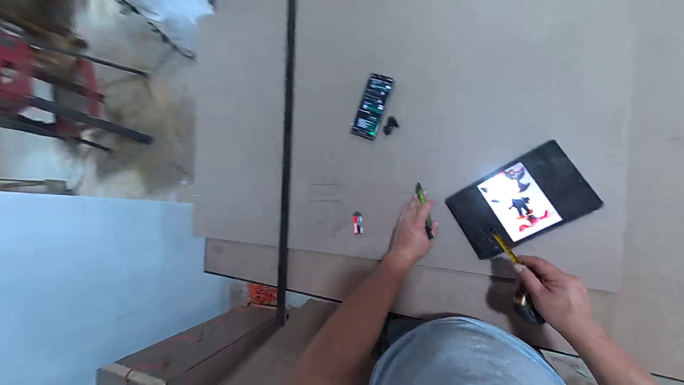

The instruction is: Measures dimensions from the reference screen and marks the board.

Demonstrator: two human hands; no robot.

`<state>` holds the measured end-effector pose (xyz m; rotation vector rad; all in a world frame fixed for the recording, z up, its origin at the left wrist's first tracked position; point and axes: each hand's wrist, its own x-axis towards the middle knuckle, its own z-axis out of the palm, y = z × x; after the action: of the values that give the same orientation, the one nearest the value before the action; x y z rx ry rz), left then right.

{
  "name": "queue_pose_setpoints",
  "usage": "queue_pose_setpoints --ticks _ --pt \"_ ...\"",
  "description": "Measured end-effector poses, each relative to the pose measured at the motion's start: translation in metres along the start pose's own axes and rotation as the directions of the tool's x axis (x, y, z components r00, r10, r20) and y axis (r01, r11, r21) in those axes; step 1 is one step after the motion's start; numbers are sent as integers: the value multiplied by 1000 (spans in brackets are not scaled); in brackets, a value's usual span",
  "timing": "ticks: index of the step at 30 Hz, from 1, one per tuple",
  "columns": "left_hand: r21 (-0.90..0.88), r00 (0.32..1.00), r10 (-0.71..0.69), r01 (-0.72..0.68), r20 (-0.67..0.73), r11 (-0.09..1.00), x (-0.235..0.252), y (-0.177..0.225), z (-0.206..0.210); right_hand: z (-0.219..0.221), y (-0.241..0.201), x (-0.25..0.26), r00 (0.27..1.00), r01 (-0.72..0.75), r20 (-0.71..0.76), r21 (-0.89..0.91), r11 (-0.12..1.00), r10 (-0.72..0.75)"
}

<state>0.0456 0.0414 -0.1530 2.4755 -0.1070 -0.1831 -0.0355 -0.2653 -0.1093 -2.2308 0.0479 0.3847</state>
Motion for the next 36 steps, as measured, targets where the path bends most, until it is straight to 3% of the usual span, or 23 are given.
queue_pose_setpoints --ticks 4,9,18,23,26,29,34,36 --pt "-188 988 -95 118 124 975 -49 28 -37 42 -22 -25 972 -101 231 206 973 52" --pt "-410 975 -74 156 210 899 -108 4 -73 110 -79 -42 940 -37 339 166 985 -22" --pt "-367 905 -58 229 422 901 -133 -149 -210 241 -201 -20 910 -50 413 171 984 -26" --pt "-102 948 -66 103 312 989 -81 -247 -297 288 -233 -20 899 -174 434 235 956 56" --pt "-75 983 -68 82 168 994 -23 -282 -336 309 -234 -29 894 -301 423 327 896 146" --pt "-112 993 -16 29 116 993 28 -282 -338 327 -236 -30 902 -375 373 423 825 219" --pt "-41 992 45 -41 115 998 59 -237 -267 349 -240 -26 862 -506 266 466 726 431" --pt "40 976 163 -171 147 984 57 -225 -239 355 -240 -25 849 -525 229 465 713 476"
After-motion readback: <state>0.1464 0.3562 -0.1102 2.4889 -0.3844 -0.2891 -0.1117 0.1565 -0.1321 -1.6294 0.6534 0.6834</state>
